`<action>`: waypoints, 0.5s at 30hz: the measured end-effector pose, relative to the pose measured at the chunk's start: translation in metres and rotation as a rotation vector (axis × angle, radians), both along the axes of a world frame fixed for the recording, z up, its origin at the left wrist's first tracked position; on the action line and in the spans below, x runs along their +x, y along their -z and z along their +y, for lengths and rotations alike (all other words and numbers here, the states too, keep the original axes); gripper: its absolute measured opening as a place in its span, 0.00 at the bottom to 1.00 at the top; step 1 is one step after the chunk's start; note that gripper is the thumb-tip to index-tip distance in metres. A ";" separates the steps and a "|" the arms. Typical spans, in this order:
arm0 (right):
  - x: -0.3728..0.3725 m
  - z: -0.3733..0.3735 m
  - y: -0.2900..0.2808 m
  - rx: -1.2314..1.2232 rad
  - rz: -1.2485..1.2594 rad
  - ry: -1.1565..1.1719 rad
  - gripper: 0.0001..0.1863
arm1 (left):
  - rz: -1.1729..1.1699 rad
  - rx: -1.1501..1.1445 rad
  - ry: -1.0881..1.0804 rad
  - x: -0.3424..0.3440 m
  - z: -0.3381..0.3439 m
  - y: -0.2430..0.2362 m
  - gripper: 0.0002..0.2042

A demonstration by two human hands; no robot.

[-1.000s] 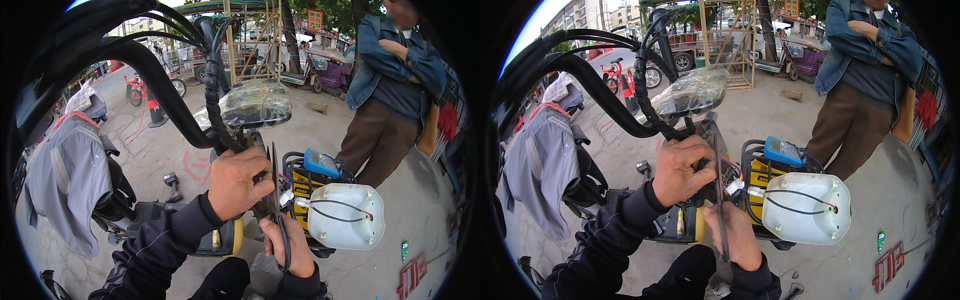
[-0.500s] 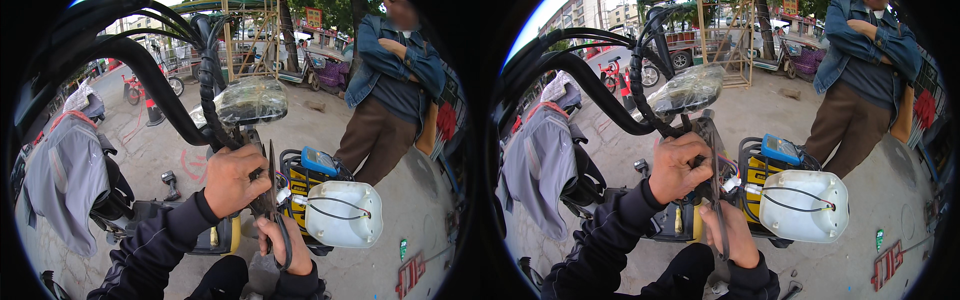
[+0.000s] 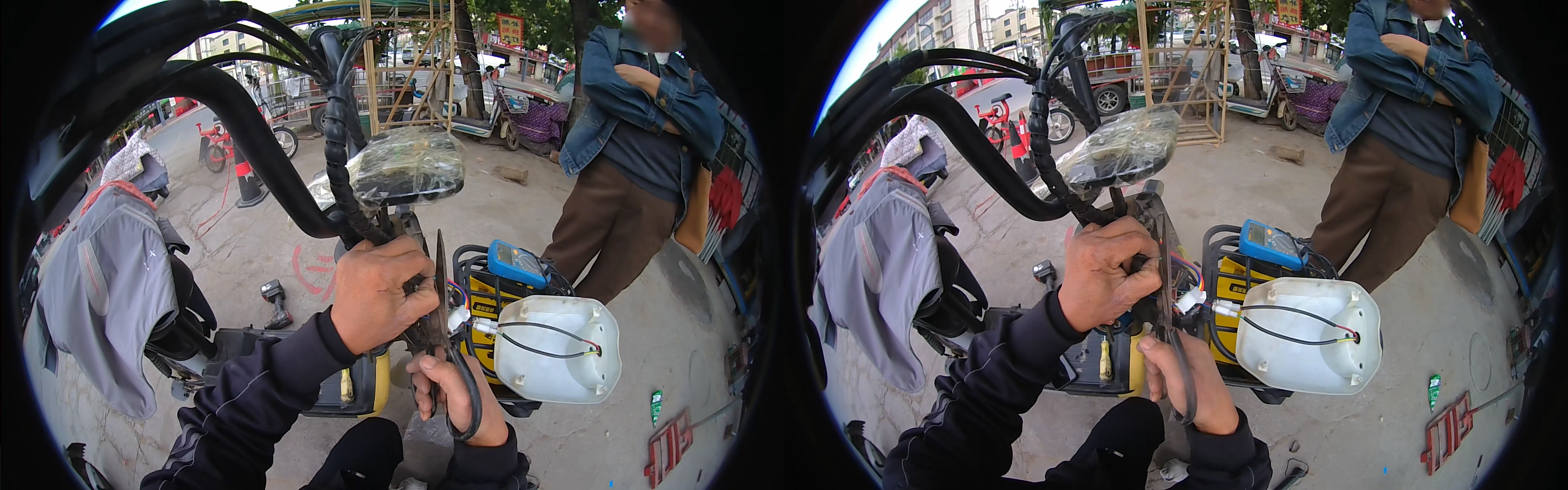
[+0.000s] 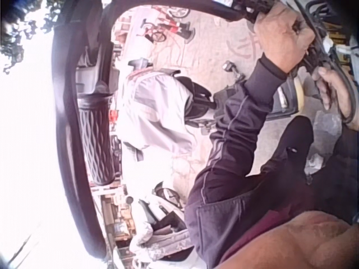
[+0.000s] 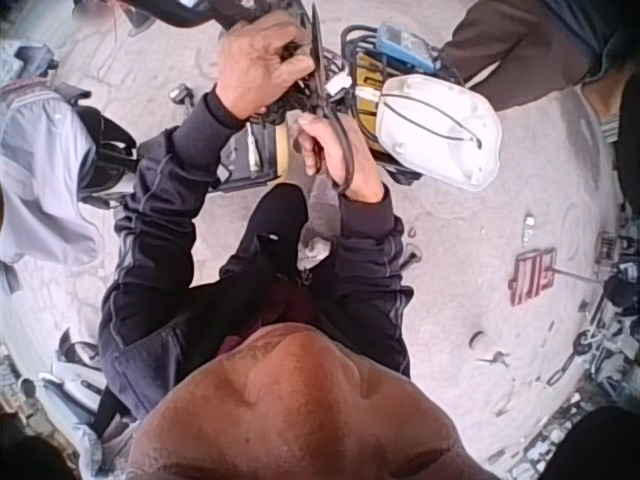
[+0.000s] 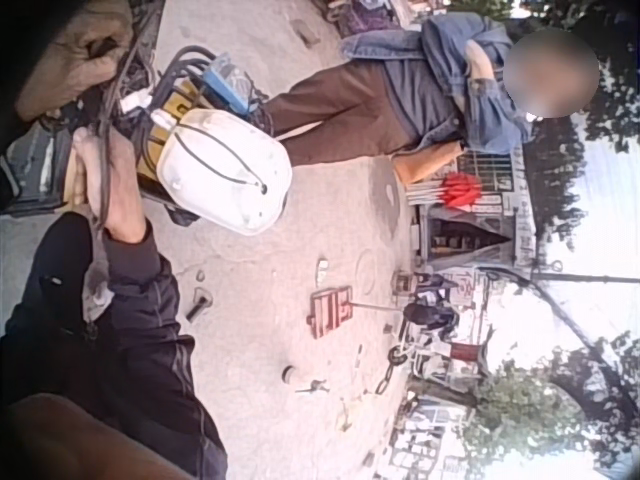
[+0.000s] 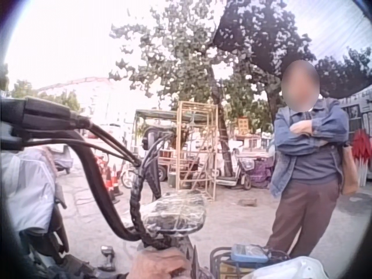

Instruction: The person repairs the wiring on an electric scooter's handlebar area. They use pliers to strip wire ends, twist wires together, and wrap connections with electrical tape. The person then tests the scooter's dashboard lights by turning the key and adjusting the throttle.

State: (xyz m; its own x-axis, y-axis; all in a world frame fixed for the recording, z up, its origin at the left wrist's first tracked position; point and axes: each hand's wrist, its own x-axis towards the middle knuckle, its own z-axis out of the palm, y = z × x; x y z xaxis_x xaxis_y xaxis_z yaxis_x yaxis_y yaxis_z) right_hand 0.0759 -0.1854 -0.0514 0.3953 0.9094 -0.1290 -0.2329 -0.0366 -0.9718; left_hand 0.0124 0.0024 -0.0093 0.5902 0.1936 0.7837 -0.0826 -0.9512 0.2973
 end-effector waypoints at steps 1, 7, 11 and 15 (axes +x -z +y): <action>0.000 0.000 0.000 0.004 0.002 0.000 0.23 | 0.005 0.003 0.000 0.000 0.000 0.000 0.06; 0.000 0.002 0.004 0.041 0.093 -0.017 0.24 | -0.001 -0.028 0.022 0.000 0.001 0.001 0.07; 0.000 0.002 0.005 0.098 0.117 -0.034 0.24 | -0.012 -0.040 0.022 0.002 0.001 0.003 0.07; 0.001 -0.004 0.003 0.036 0.018 0.016 0.22 | -0.027 -0.084 0.056 0.002 0.002 0.005 0.06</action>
